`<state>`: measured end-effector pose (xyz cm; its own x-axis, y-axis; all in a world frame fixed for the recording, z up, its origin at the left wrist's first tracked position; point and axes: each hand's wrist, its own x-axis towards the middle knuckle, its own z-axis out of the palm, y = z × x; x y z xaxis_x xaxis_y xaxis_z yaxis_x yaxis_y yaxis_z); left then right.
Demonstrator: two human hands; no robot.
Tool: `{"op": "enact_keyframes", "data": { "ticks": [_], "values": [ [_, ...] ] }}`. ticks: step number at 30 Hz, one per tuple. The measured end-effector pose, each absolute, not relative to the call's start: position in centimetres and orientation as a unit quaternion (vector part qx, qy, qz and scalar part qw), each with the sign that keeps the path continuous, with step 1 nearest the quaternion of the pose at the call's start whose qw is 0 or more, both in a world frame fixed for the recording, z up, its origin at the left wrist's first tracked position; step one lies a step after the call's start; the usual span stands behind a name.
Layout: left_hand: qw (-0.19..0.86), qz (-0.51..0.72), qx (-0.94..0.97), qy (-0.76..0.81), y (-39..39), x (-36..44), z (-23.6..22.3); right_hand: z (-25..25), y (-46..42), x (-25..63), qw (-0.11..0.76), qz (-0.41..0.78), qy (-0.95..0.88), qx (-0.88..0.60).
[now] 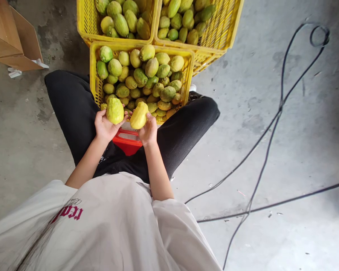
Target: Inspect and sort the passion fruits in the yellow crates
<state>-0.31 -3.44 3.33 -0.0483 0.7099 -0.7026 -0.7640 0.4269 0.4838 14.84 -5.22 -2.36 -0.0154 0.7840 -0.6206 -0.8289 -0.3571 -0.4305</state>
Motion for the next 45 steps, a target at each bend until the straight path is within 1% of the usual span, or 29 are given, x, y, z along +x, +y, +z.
{"op": "enact_keyframes", "data": {
  "ticks": [9,16,30,37,45],
  "values": [
    [0.694,0.527,-0.021,0.49,-3.5,-0.4,3.2,-2.1,-5.2,14.4,0.556,0.711,0.038,-0.428],
    [0.699,0.531,-0.025,0.478,-3.7,-0.5,2.7,-2.3,-5.3,14.3,0.524,0.74,0.013,-0.422],
    [0.705,0.514,-0.04,0.487,-3.9,-0.6,1.8,-1.7,-4.9,14.8,0.556,0.703,0.043,-0.441],
    [0.711,0.496,-0.008,0.499,-3.9,-0.6,2.0,-1.4,-5.1,14.4,0.531,0.712,0.017,-0.459],
    [0.703,0.501,-0.043,0.503,-3.8,-0.5,2.7,-1.0,-5.0,14.6,0.541,0.712,0.039,-0.446]
  ]
}}
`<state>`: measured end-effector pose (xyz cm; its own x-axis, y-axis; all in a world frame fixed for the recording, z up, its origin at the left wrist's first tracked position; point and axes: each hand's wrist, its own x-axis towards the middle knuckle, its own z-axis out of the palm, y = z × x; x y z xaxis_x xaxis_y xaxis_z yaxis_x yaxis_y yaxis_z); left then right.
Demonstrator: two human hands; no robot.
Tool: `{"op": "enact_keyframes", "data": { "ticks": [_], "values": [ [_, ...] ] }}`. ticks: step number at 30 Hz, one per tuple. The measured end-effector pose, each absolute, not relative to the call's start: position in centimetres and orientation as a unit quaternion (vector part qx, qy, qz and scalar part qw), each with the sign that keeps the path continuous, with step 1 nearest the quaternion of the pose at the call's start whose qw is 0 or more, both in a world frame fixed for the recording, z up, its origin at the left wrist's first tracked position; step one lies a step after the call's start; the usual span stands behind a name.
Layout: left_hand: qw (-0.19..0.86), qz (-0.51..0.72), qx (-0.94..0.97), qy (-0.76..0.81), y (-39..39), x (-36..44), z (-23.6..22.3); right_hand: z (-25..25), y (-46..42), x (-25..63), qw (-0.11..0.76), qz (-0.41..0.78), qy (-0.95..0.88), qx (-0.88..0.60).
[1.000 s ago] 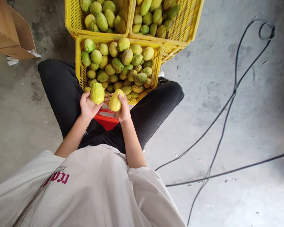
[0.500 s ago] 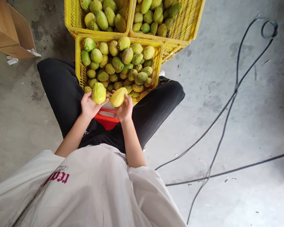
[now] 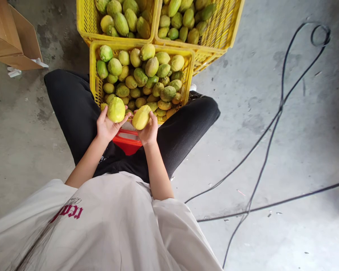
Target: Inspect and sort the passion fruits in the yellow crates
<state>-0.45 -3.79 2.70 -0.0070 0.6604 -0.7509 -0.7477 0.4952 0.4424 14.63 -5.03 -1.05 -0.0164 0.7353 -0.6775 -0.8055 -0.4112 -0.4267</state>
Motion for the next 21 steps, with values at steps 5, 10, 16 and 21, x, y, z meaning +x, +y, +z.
{"op": "enact_keyframes", "data": {
  "ticks": [5,10,16,21],
  "values": [
    [0.689,0.508,-0.036,0.516,-4.0,-0.5,2.0,-1.0,-5.0,14.8,0.559,0.701,0.068,-0.438],
    [0.677,0.511,-0.002,0.529,-4.3,-0.6,1.3,-1.2,-5.0,14.7,0.562,0.695,0.065,-0.444],
    [0.678,0.494,-0.003,0.544,-4.2,-0.9,1.2,-1.8,-5.4,14.8,0.565,0.698,0.034,-0.439],
    [0.693,0.497,0.008,0.522,-4.1,-0.5,2.1,-2.0,-5.4,14.8,0.561,0.698,0.013,-0.446]
  ]
}}
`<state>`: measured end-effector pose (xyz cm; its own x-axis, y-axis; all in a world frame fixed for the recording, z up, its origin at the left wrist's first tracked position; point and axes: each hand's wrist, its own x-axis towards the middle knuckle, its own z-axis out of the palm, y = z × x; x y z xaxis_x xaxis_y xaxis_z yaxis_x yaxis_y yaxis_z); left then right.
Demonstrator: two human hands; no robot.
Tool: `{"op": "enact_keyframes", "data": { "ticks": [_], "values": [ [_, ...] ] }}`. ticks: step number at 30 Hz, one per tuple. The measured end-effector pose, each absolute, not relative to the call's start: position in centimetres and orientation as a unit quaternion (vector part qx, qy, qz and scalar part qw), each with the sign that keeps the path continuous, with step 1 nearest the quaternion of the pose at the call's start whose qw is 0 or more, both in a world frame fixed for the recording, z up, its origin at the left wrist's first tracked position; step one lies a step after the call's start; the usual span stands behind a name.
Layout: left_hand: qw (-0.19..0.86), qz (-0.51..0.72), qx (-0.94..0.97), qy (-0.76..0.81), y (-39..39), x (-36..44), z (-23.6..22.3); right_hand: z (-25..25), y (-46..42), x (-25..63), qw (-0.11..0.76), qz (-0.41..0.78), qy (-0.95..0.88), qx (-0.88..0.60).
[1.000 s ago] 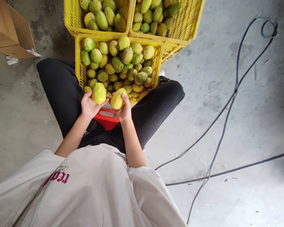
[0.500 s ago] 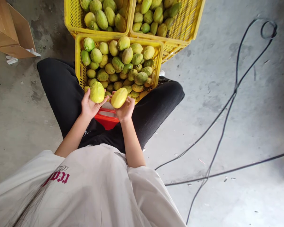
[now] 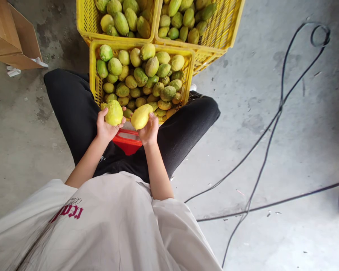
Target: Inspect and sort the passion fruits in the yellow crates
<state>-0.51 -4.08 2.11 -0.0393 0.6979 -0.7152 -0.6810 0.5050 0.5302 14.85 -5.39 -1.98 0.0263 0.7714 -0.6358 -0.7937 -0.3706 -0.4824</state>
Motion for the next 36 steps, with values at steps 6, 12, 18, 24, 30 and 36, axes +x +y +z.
{"op": "enact_keyframes", "data": {
  "ticks": [6,12,18,24,30,36],
  "values": [
    [0.709,0.5,0.012,0.497,-4.2,-0.5,2.5,-1.3,-5.2,14.7,0.564,0.688,0.029,-0.456],
    [0.713,0.487,-0.011,0.505,-4.2,-0.7,1.9,-1.0,-5.0,14.7,0.549,0.698,0.047,-0.458],
    [0.712,0.496,-0.024,0.497,-3.8,-0.2,2.4,-1.2,-4.8,14.7,0.56,0.693,0.08,-0.446],
    [0.707,0.509,-0.019,0.491,-3.8,-0.2,2.3,-1.2,-5.0,14.7,0.571,0.691,0.038,-0.442],
    [0.699,0.507,-0.024,0.503,-3.7,-0.2,2.1,-1.6,-5.3,14.3,0.56,0.687,0.014,-0.463],
    [0.704,0.514,-0.06,0.487,-3.6,-0.1,3.2,-1.6,-5.2,14.8,0.569,0.695,0.049,-0.437]
  ]
}}
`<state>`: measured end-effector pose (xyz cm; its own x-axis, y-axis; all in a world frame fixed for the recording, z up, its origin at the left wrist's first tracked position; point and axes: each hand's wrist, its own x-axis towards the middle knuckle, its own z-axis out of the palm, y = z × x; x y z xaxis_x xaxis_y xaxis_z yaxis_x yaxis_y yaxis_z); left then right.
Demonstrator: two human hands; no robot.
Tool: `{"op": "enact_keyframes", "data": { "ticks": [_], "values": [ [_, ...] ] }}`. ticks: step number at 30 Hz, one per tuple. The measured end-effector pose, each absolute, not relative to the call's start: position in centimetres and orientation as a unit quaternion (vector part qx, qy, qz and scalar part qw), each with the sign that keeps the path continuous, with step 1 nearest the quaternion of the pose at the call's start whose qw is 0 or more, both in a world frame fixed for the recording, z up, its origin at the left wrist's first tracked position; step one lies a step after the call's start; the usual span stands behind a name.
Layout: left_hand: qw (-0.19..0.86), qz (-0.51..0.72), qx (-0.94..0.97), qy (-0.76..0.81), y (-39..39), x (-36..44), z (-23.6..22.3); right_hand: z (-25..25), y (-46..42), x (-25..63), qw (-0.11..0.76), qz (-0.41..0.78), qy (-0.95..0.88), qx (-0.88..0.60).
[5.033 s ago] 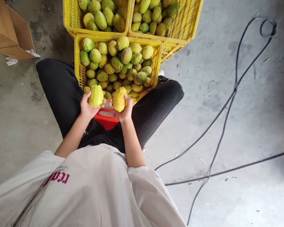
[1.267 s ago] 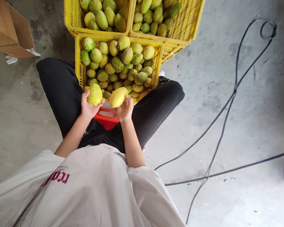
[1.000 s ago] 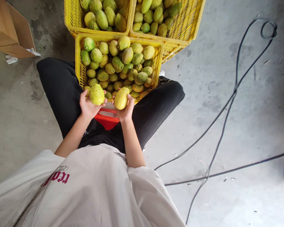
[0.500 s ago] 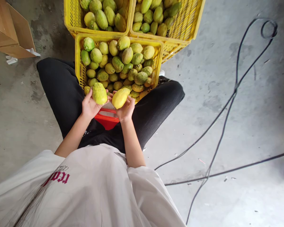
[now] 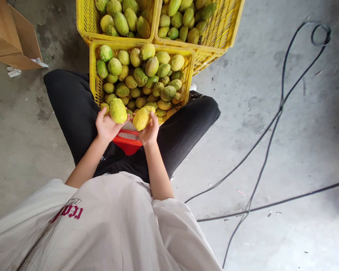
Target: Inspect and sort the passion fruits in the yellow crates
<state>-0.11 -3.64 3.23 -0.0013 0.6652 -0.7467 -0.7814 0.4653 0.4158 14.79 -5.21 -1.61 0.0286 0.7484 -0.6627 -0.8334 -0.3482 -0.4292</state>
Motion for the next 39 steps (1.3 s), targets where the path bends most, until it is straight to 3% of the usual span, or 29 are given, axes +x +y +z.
{"op": "enact_keyframes", "data": {
  "ticks": [6,24,39],
  "values": [
    [0.694,0.529,-0.059,0.485,-3.7,-0.1,3.7,-0.6,-4.8,15.0,0.585,0.697,0.111,-0.399],
    [0.667,0.522,0.041,0.531,-4.4,-0.4,1.1,-2.4,-5.3,14.8,0.591,0.681,0.062,-0.428],
    [0.685,0.501,0.009,0.528,-3.7,-0.3,2.9,-1.8,-5.0,14.5,0.578,0.711,0.025,-0.401]
  ]
}}
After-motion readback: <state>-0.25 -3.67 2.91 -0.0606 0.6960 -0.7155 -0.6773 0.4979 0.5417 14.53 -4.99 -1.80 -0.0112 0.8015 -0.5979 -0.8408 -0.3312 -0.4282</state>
